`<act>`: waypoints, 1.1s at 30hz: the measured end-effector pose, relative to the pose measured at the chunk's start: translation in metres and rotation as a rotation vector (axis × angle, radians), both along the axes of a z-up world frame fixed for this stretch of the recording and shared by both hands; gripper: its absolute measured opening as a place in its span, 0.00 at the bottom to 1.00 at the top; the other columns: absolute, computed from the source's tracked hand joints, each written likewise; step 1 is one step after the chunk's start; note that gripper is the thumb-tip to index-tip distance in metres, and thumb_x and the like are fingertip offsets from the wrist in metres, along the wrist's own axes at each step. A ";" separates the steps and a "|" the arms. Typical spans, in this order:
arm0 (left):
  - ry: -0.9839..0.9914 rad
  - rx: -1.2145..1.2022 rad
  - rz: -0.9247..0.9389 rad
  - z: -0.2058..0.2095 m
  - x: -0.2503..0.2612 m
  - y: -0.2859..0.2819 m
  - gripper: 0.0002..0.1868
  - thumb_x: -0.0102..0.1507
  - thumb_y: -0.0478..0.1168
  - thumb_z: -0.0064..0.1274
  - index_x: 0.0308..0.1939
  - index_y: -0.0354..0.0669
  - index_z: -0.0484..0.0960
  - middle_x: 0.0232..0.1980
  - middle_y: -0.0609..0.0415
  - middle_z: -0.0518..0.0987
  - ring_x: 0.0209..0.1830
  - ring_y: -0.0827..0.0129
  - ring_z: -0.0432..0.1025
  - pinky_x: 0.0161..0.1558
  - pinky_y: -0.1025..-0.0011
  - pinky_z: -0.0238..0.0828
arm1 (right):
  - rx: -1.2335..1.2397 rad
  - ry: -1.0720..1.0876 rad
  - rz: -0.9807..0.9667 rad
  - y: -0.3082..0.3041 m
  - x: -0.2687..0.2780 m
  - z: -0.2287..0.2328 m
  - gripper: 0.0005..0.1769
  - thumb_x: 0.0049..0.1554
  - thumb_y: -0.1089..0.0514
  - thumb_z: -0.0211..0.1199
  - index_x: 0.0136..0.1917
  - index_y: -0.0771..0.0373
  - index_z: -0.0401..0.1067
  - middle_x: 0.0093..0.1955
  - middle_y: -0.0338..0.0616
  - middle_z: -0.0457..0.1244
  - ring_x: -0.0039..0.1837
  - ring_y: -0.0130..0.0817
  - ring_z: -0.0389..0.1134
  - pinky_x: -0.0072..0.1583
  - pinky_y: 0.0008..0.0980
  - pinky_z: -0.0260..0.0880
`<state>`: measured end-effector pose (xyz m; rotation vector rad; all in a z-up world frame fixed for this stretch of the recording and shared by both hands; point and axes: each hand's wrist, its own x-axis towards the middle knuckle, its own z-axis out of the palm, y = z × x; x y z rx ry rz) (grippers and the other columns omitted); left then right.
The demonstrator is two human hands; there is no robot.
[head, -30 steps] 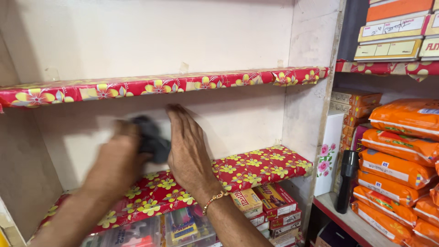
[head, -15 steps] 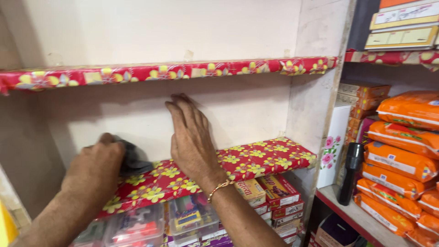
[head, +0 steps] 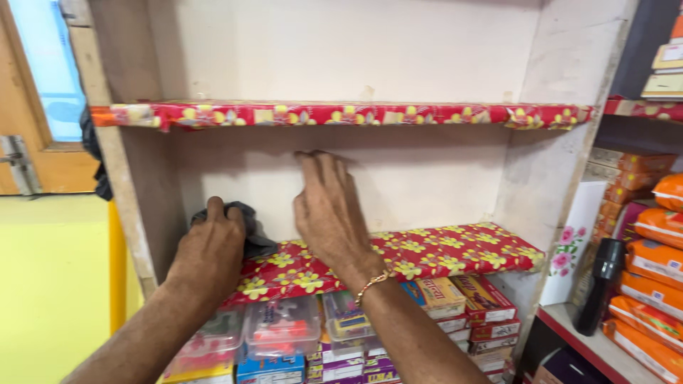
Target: The person wipes the interior surfaces of a wooden shelving unit with a dark cloth. They clean the back wall and the edges of the shelves, moving from the upper sections down to the lower ones. The shelves are stocked with various packaged goods.
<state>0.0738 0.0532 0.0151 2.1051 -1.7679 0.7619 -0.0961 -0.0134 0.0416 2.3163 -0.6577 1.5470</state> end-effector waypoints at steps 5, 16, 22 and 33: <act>0.065 -0.024 -0.037 -0.007 0.009 0.006 0.29 0.47 0.31 0.66 0.51 0.27 0.72 0.58 0.33 0.69 0.50 0.44 0.77 0.47 0.62 0.82 | -0.129 0.065 0.180 0.015 0.039 -0.008 0.28 0.56 0.65 0.56 0.70 0.71 0.62 0.72 0.62 0.56 0.74 0.59 0.56 0.74 0.53 0.55; -0.488 -0.649 -0.063 0.028 0.024 -0.017 0.33 0.49 0.31 0.54 0.58 0.16 0.67 0.62 0.26 0.67 0.65 0.34 0.62 0.63 0.50 0.69 | -0.122 -0.034 0.146 0.006 0.049 -0.019 0.29 0.62 0.64 0.49 0.74 0.78 0.55 0.76 0.69 0.51 0.80 0.62 0.50 0.79 0.51 0.50; -0.276 -0.097 0.066 0.020 -0.005 -0.001 0.29 0.56 0.31 0.52 0.61 0.25 0.68 0.62 0.35 0.67 0.66 0.42 0.63 0.64 0.58 0.65 | -0.074 -0.055 0.218 0.012 0.047 -0.017 0.28 0.64 0.64 0.48 0.75 0.76 0.54 0.77 0.66 0.52 0.81 0.61 0.52 0.81 0.49 0.51; -0.346 -0.392 -0.239 0.033 -0.005 -0.006 0.26 0.48 0.29 0.52 0.51 0.30 0.78 0.68 0.35 0.70 0.63 0.47 0.68 0.61 0.60 0.72 | -0.016 -0.108 0.225 0.004 0.047 -0.023 0.19 0.61 0.67 0.49 0.65 0.77 0.60 0.79 0.71 0.49 0.82 0.64 0.50 0.81 0.51 0.51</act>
